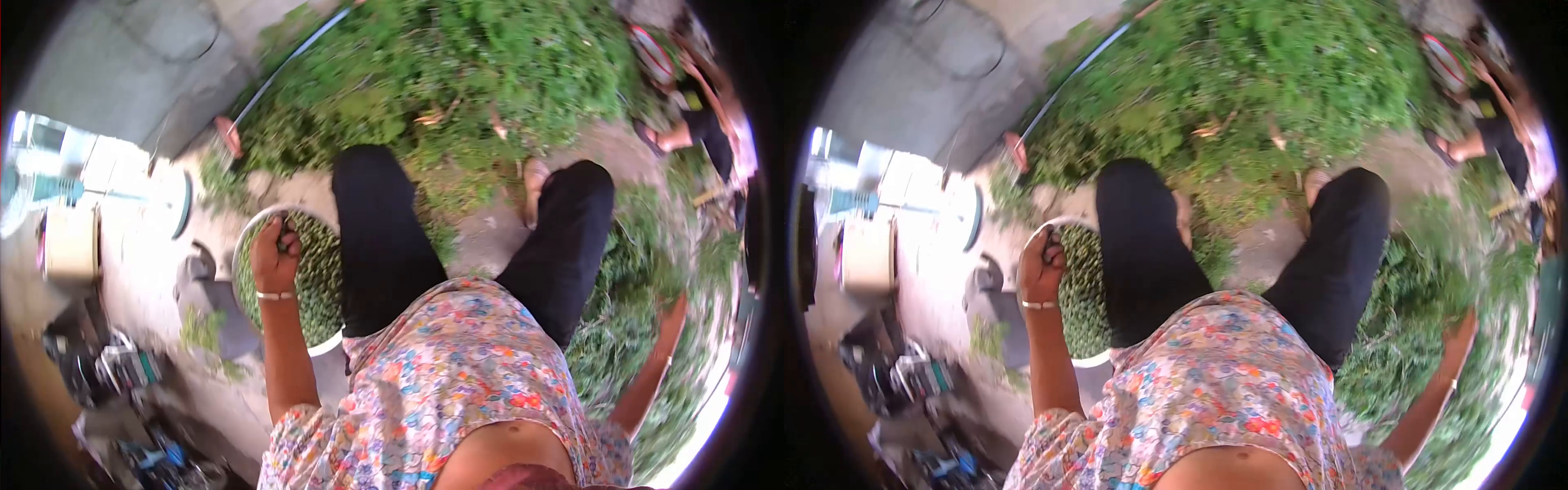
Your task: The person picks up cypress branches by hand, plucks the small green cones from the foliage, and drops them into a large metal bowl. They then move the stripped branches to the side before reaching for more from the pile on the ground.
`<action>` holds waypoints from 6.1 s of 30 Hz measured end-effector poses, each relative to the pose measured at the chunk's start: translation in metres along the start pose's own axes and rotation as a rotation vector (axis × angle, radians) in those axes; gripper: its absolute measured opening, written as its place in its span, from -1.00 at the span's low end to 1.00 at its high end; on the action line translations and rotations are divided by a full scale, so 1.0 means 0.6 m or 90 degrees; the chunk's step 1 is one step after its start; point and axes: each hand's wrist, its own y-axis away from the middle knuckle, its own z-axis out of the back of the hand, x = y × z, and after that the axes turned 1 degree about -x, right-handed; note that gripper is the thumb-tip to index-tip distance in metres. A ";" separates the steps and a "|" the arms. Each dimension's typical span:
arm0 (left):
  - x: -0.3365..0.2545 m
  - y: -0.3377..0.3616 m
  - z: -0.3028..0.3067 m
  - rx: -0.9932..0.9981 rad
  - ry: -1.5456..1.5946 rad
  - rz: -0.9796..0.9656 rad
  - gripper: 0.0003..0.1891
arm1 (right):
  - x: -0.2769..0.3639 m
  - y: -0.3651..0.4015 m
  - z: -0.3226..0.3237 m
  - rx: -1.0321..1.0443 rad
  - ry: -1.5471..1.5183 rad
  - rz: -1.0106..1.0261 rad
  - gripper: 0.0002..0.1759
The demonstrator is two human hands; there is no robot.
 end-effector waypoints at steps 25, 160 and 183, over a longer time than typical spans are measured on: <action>-0.008 -0.282 -0.098 0.078 -0.812 -0.159 -0.63 | 0.049 0.242 -0.758 0.369 0.411 0.224 -0.52; 0.603 -0.568 -0.162 0.366 -0.775 -0.187 -0.93 | -0.091 0.208 -0.870 0.575 0.422 -0.304 -0.65; 0.551 -0.548 -0.167 0.275 -0.756 -0.009 -0.86 | -0.102 0.245 -0.915 0.574 0.525 -0.280 -0.55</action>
